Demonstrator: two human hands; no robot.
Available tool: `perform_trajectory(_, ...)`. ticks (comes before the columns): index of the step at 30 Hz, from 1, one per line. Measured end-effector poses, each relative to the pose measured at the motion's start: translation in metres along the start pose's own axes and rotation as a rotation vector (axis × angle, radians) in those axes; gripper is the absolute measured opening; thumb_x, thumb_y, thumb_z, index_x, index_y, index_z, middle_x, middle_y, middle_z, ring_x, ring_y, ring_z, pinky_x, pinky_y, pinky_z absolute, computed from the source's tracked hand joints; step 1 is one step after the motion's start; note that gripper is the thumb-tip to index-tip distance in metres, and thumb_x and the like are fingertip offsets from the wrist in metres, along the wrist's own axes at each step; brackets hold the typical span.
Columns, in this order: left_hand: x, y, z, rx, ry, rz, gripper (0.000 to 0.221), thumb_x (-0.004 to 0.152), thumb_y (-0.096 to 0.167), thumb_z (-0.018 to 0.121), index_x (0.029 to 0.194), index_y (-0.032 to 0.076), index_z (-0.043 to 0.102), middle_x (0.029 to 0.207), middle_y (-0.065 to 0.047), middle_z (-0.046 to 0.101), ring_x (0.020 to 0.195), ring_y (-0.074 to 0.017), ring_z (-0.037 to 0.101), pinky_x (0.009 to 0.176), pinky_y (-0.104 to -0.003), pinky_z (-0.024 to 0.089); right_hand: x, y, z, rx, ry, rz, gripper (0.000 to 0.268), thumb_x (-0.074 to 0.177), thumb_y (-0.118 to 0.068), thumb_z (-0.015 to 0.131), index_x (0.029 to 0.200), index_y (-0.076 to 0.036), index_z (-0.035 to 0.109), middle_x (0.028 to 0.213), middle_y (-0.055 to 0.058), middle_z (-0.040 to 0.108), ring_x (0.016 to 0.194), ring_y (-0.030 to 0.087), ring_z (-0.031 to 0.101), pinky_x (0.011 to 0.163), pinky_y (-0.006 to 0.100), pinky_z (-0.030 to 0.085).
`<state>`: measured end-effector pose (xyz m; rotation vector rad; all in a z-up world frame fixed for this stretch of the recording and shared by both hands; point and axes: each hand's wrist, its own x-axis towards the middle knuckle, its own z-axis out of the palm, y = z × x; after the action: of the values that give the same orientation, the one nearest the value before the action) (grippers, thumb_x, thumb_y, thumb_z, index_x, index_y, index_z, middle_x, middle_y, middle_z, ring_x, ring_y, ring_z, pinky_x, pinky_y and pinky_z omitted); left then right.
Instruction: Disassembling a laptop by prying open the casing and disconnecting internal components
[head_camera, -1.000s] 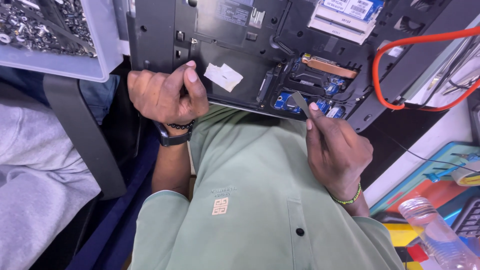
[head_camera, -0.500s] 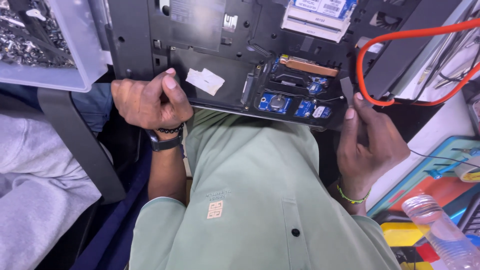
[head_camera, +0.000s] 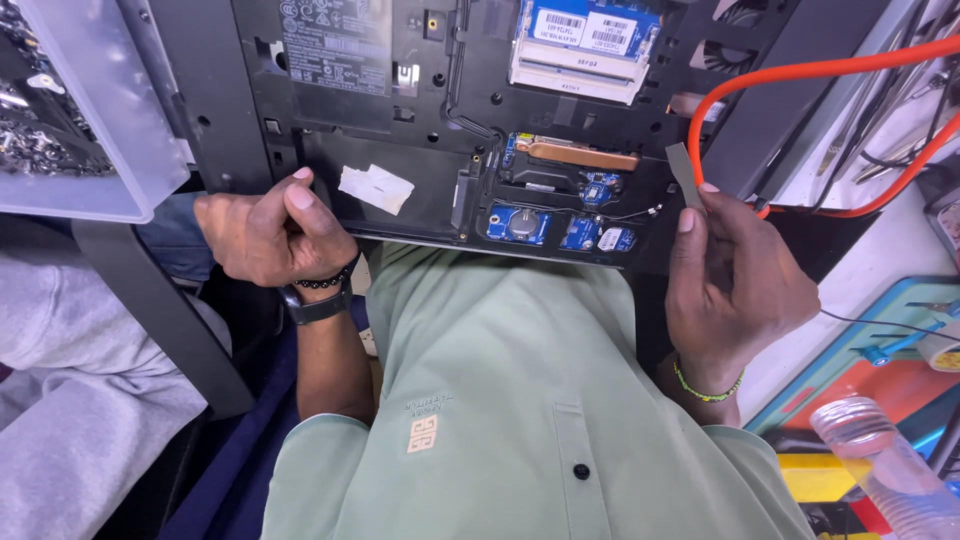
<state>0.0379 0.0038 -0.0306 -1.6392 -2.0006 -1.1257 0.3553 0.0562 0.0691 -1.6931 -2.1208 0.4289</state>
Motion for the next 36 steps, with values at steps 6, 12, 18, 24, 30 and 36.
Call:
perform_trajectory(6,-0.002,0.0,0.001,-0.016,0.009,-0.021,0.032,0.101,0.016,0.054,0.075,0.005,0.068,0.06,-0.005,0.059,0.05,-0.0239,0.038,0.06,-0.039,0.031,0.004,0.006,0.004,-0.079,0.038,-0.063,0.005,0.108,0.005,0.078,0.108,0.009,0.075,0.1,0.02,0.078,0.072,0.029,0.067,0.066,0.038,0.05)
perform_trajectory(12,-0.003,-0.003,0.001,-0.031,0.022,-0.012,0.033,0.1,0.017,0.053,0.071,0.006,0.065,0.058,-0.003,0.058,0.05,-0.0229,0.036,0.058,-0.039,0.029,0.018,0.008,-0.002,-0.138,0.064,-0.101,0.005,0.107,0.012,0.081,0.107,0.014,0.077,0.102,0.024,0.079,0.08,0.035,0.073,0.069,0.041,0.051)
perform_trajectory(18,-0.006,-0.004,-0.001,-0.04,0.006,-0.024,0.033,0.099,0.016,0.053,0.069,0.006,0.061,0.059,-0.003,0.06,0.052,-0.0219,0.036,0.058,-0.038,0.029,0.022,0.022,-0.004,-0.105,0.149,0.028,0.005,0.108,0.017,0.079,0.111,0.02,0.077,0.093,0.026,0.075,0.062,0.024,0.05,0.058,0.035,0.038)
perform_trajectory(24,-0.01,-0.006,-0.002,-0.046,0.003,-0.017,0.034,0.101,0.018,0.053,0.071,0.006,0.064,0.058,-0.002,0.048,0.054,-0.0214,0.034,0.058,-0.038,0.028,0.028,0.027,-0.002,-0.106,0.203,0.055,0.01,0.11,0.011,0.075,0.114,0.02,0.076,0.096,0.029,0.075,0.062,0.024,0.05,0.056,0.034,0.036)
perform_trajectory(30,-0.007,-0.006,-0.003,-0.052,-0.018,-0.022,0.032,0.1,0.017,0.053,0.073,0.007,0.066,0.054,0.0,0.05,0.052,-0.0209,0.033,0.06,-0.038,0.029,0.038,0.026,0.0,-0.137,0.224,-0.008,0.012,0.112,0.007,0.074,0.112,0.019,0.076,0.093,0.026,0.072,0.061,0.024,0.046,0.055,0.035,0.033)
perform_trajectory(36,0.011,0.001,-0.011,-0.008,-0.121,0.001,0.029,0.098,0.015,0.06,0.072,0.006,0.071,0.055,-0.003,0.052,0.049,-0.0242,0.038,0.057,-0.039,0.03,0.031,0.033,-0.013,-0.122,0.223,0.019,0.016,0.115,0.002,0.073,0.115,0.018,0.075,0.095,0.025,0.071,0.064,0.024,0.048,0.057,0.035,0.034)
